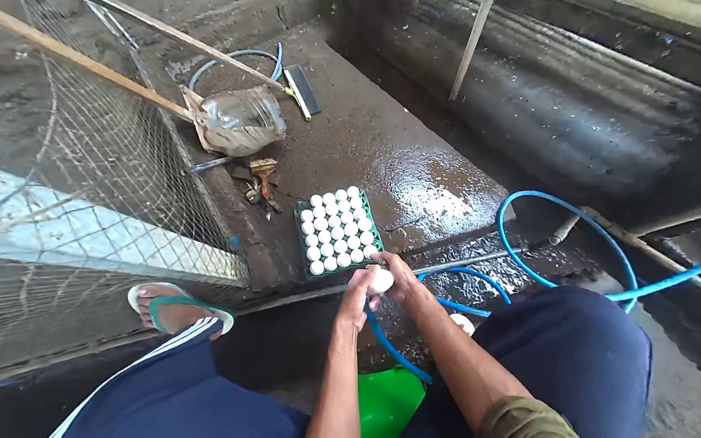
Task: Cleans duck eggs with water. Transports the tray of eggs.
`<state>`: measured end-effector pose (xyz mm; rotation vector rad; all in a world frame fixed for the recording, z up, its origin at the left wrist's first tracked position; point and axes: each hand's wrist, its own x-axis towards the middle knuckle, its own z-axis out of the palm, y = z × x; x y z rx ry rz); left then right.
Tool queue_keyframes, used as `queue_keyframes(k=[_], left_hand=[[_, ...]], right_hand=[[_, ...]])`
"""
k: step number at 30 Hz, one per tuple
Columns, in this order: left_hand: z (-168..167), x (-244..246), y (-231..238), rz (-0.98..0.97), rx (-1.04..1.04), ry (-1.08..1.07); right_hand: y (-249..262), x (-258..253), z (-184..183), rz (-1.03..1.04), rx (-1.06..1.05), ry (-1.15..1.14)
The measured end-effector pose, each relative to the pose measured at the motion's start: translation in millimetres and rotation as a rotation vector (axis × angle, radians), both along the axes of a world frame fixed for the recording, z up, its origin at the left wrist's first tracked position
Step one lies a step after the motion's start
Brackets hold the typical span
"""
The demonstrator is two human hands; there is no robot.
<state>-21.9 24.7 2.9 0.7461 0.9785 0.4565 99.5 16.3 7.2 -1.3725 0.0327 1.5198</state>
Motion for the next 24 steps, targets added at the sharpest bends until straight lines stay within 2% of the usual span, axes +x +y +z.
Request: queue_keyframes(k=[1, 4, 6, 8, 10, 12, 17, 19, 21, 24], left_hand=[[-0.6, 1.7, 0.2, 0.053, 0.012, 0.027], [8.6, 9.3, -5.2, 0.135, 0.086, 0.127], [15.3, 10.6, -5.4, 0.159, 0.103, 0.17], [9.7, 7.8, -0.9, 0.13, 0.119, 0.253], [-3.8, 0.9, 8.3, 0.09, 0.079, 0.191], [-19.0, -4.2, 20.1, 0.128, 0.081, 0.129], [-48.2, -16.9, 54.1, 0.217, 0.095, 0.084], [-57.9, -21.0, 72.9, 0.246, 0.099, 0.114], [-67.6, -26.5, 99.2, 0.284, 0.143, 0.193], [-81.7, -34.4, 150.9, 0.379, 0.264, 0.322]], right_hand=[[-0.4, -1.8, 0.9, 0.024, 0.066, -0.133], [-4.4, -14.3, 6.7, 0.27, 0.185, -0.781], [-2.9, -23.7, 11.3, 0.398, 0.164, -0.963], [6.2, -19.5, 7.8, 0.448, 0.026, -0.812], [15.9, -5.5, -13.7, 0.411, -0.074, -0.642], [13.2, 4.9, -41.5, 0.44, -0.117, -0.537], [-4.6, -9.0, -79.4, 0.757, 0.069, -0.045], [0.3, -20.3, -90.1, 0.801, 0.122, -0.063], [7.1, -26.5, -100.9, 0.812, 0.183, -0.19], [8.2, -33.7, -119.5, 0.742, 0.216, -0.318]])
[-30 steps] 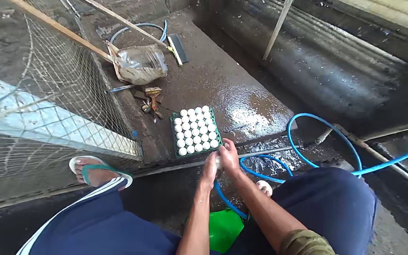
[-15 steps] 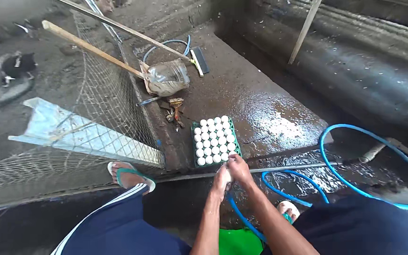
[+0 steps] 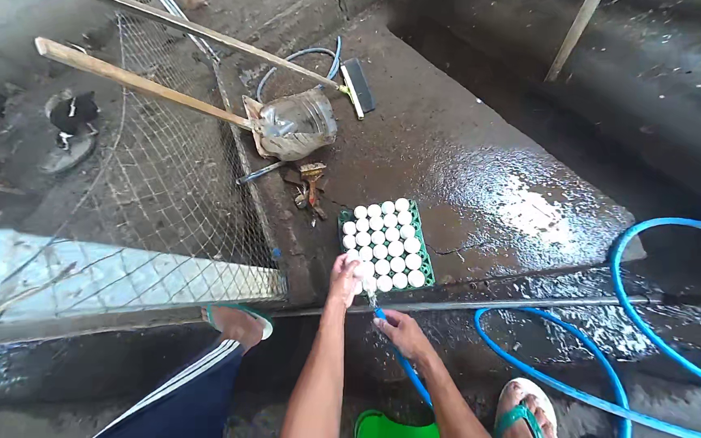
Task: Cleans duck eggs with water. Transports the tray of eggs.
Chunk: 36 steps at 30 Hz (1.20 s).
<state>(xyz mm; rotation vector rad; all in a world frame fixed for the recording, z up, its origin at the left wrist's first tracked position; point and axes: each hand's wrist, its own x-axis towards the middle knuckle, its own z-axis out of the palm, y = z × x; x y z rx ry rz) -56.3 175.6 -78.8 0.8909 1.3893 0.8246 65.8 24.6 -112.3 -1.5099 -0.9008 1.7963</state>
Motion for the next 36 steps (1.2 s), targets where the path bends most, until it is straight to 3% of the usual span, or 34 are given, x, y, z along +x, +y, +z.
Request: queue_keyframes(k=[5, 9, 12, 16, 29, 36], left_hand=[[-13.6, -3.5, 101.3, 0.179, 0.11, 0.149], [-22.3, -5.0, 146.3, 0.255, 0.128, 0.157], [-16.4, -8.8, 146.1, 0.316, 0.135, 0.087], [-0.2, -24.6, 129.7, 0.357, 0.19, 0.028], [74.4, -53.5, 87.7, 0.386, 0.323, -0.011], [76.6, -45.6, 83.2, 0.274, 0.253, 0.058]], right_hand=[[-8.5, -25.3, -13.2, -0.315, 0.081, 0.045], [-1.0, -33.8, -12.8, -0.476, 0.115, 0.102], [14.0, -32.7, -3.2, -0.412, 0.209, 0.055], [35.0, -23.9, 11.1, -0.276, 0.287, -0.174], [33.2, -15.2, 62.6, -0.05, -0.031, -0.351], [25.8, -4.3, 75.8, -0.132, -0.084, -0.363]])
